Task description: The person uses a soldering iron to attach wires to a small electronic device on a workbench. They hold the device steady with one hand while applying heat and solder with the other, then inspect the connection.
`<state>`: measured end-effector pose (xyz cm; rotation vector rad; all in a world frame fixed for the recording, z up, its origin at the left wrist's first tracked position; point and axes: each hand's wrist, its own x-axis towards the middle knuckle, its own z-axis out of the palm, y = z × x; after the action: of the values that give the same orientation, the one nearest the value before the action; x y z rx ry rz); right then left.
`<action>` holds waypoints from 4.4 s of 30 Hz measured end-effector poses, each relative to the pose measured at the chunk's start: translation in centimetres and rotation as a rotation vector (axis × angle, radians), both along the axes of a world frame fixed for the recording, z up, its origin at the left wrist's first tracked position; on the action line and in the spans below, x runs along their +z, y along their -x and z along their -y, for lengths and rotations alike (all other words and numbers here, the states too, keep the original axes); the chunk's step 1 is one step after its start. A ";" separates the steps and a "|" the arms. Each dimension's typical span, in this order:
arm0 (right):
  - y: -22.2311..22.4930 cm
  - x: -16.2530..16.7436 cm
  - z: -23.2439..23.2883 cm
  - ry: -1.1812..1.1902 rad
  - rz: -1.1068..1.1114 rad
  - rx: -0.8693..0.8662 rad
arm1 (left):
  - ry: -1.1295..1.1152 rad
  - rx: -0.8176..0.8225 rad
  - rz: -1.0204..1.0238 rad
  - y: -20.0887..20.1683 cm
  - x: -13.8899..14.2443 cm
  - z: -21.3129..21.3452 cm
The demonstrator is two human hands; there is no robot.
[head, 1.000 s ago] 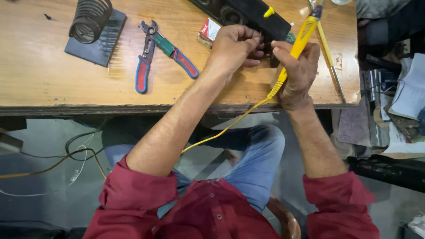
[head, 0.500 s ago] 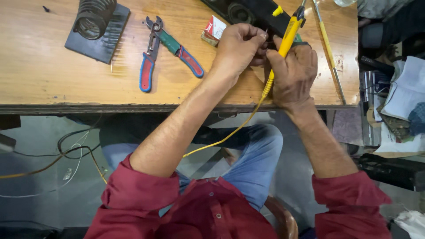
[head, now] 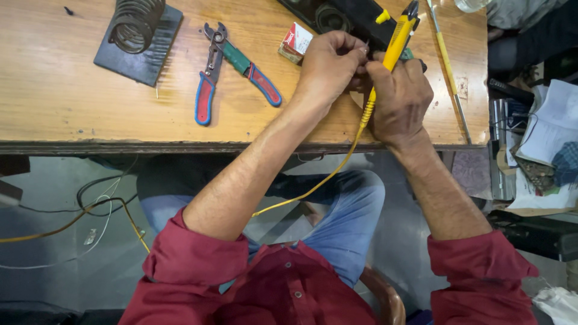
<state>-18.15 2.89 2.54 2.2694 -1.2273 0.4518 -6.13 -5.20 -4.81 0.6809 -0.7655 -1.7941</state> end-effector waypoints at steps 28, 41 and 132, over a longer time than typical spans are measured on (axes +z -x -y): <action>-0.2 -0.5 0.4 -0.017 0.357 0.152 | -0.066 -0.123 -0.002 -0.9 -0.5 0.6; 0.1 -0.6 0.4 0.002 0.316 0.143 | -0.136 -0.110 -0.004 -1.3 1.3 1.1; -2.1 -2.2 0.8 0.168 0.803 0.059 | 1.213 0.390 1.183 -4.1 6.9 3.5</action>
<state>-16.06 2.05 0.34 2.0239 -1.3948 1.5278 -2.04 -8.75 2.10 0.8717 -2.0347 -0.1905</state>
